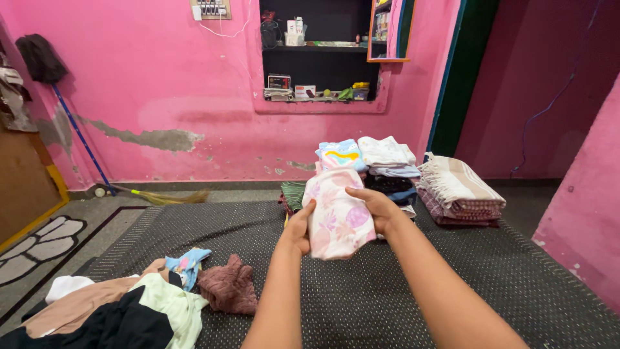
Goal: The person folds several items of clothing, including pants and shirts, by hand and places them into organized stacks on a floor mat.
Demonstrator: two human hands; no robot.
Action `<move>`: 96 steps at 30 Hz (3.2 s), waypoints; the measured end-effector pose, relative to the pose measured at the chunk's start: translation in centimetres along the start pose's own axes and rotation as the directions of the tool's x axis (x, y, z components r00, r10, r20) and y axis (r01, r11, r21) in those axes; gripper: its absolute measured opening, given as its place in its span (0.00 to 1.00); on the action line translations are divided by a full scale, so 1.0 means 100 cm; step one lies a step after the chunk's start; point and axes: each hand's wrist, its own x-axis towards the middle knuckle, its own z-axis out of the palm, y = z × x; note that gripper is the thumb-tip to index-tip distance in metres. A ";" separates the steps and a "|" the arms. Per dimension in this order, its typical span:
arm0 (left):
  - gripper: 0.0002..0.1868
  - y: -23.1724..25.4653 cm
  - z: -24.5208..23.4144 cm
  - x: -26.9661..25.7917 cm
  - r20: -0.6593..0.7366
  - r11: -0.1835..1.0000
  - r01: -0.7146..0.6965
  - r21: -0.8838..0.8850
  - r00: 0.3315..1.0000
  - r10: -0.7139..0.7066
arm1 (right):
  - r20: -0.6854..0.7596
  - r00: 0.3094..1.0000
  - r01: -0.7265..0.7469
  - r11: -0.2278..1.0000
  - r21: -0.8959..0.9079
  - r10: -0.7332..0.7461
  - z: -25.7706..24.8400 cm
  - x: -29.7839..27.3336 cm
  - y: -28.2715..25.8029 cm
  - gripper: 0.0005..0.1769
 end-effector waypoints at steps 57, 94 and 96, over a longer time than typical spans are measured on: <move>0.23 -0.118 -0.137 0.042 -0.001 0.874 0.130 -0.468 0.989 -0.148 | -0.371 0.468 0.078 0.456 -0.887 -0.802 -0.124 0.013 0.105 0.14; 0.15 0.099 -0.007 -0.212 -0.176 0.240 -0.135 0.961 0.369 0.913 | -0.089 0.746 -0.163 -0.052 -0.985 -0.660 -0.082 -0.018 0.191 0.15; 0.12 0.121 0.039 -0.203 -0.058 0.287 -0.480 0.829 0.437 0.897 | -0.099 0.759 -0.167 -0.045 -0.985 -0.643 -0.083 -0.017 0.190 0.15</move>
